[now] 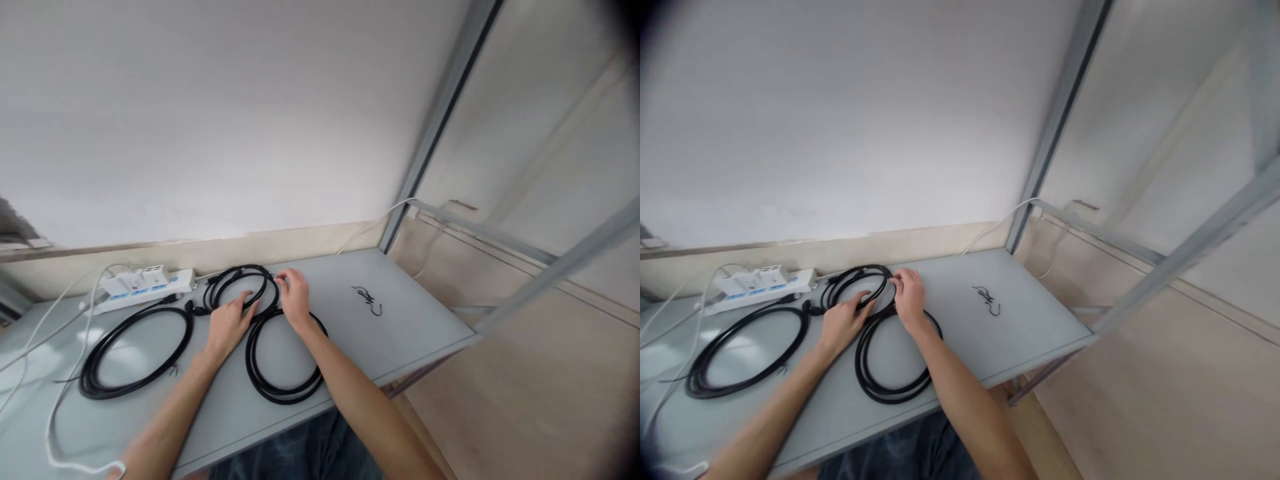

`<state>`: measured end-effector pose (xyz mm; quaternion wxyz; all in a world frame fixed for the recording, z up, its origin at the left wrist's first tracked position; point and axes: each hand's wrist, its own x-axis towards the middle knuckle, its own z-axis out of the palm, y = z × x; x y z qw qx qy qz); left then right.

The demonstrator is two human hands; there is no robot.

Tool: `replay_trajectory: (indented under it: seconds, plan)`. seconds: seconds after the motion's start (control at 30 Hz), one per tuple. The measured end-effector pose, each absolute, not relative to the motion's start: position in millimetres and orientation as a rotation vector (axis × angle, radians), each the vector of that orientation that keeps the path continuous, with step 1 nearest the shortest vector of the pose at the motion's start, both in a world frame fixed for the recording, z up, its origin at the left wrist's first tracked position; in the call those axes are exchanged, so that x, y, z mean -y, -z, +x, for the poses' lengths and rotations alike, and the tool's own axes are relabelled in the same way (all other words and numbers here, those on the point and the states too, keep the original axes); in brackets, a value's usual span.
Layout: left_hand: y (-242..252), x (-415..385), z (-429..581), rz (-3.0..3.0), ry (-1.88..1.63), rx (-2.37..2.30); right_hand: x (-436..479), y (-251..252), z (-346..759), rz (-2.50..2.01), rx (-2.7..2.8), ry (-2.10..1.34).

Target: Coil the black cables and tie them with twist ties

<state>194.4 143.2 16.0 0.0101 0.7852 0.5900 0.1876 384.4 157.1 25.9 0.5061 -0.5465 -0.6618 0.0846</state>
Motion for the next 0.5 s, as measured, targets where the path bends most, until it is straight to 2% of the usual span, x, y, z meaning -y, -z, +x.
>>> replay_trajectory:
  seconds: [0.17, 0.3, 0.4, 0.5]
  plan:
    - [-14, -143, 191, 2.616, -0.585, -1.713, -145, -33, 430, -1.395, 1.223, -0.059]
    - [-17, -141, 192, 2.665, -0.657, -1.79, -113, -28, 499, -1.346, 1.375, 0.109]
    - [-18, -141, 194, 2.665, -0.708, -1.813, -89, -16, 555, -1.485, 1.462, 0.235]
    - [-19, -140, 194, 2.649, -0.765, -1.792, -77, -3, 589, -1.642, 1.324, 0.309]
